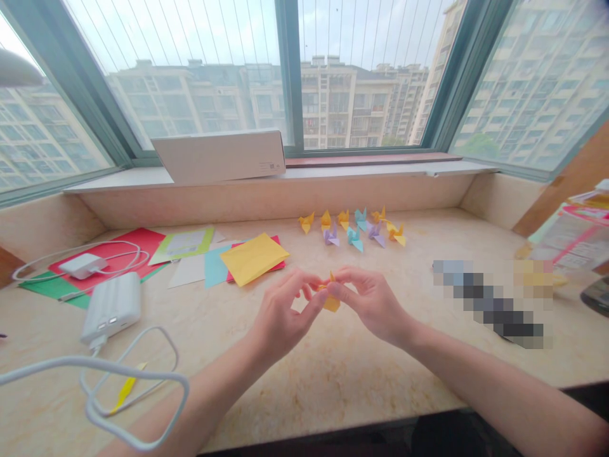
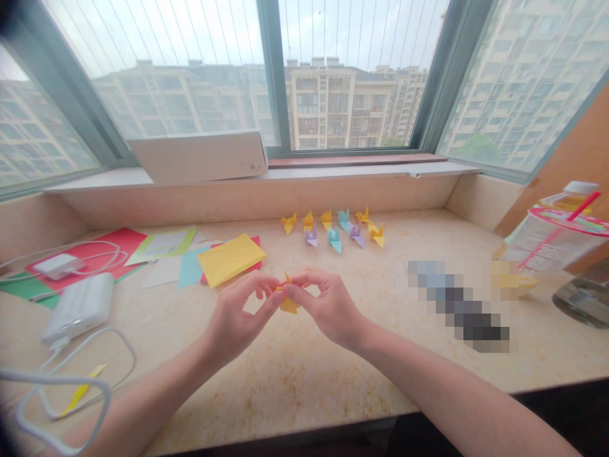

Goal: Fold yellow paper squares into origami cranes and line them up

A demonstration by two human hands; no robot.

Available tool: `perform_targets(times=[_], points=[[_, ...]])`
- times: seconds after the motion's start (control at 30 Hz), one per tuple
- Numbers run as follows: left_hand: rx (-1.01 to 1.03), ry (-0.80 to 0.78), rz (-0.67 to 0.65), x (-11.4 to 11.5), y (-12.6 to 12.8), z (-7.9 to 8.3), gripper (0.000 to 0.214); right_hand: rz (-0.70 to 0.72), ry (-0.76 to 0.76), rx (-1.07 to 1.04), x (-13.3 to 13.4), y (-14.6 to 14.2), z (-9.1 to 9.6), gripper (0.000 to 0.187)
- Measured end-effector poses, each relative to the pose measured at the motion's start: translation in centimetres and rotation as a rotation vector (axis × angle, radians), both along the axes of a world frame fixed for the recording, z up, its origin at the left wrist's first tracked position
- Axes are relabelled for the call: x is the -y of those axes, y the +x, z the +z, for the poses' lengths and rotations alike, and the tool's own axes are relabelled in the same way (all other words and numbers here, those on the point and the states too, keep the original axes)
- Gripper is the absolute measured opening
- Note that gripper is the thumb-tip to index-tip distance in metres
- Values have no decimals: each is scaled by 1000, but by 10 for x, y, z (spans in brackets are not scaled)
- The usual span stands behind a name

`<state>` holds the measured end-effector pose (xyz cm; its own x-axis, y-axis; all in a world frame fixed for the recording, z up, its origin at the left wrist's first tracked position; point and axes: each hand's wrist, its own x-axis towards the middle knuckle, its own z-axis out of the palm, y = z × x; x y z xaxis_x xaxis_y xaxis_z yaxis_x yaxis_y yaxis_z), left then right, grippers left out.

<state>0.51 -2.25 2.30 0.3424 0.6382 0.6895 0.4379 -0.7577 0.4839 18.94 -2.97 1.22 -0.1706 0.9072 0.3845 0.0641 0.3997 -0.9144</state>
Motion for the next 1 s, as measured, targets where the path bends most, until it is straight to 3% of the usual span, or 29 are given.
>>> perform_targets(times=[0.13, 0.33, 0.53, 0.63, 0.77, 0.9, 1.0], points=[[29, -18, 10, -2, 0, -3, 9, -18, -76, -35, -1, 1, -2, 21], [58, -70, -22, -1, -3, 1, 14, -2, -49, 20, 0, 2, 4, 19], [117, -164, -7, 1, -3, 3, 18, -36, -45, -59, -3, 4, 4, 17], [210, -263, 6, 0, -1, 0, 13, -53, -64, -155, -6, 4, 0, 15], [236, -470, -10, -2, 2, -4, 27, -112, 0, -293, -10, 4, -1, 11], [100, -573, -21, -1, 4, -7, 30, -142, 72, -266, -9, 4, 1, 7], [124, -582, -59, -1, 5, -9, 30, -119, 67, -201, -8, 3, 0, 8]])
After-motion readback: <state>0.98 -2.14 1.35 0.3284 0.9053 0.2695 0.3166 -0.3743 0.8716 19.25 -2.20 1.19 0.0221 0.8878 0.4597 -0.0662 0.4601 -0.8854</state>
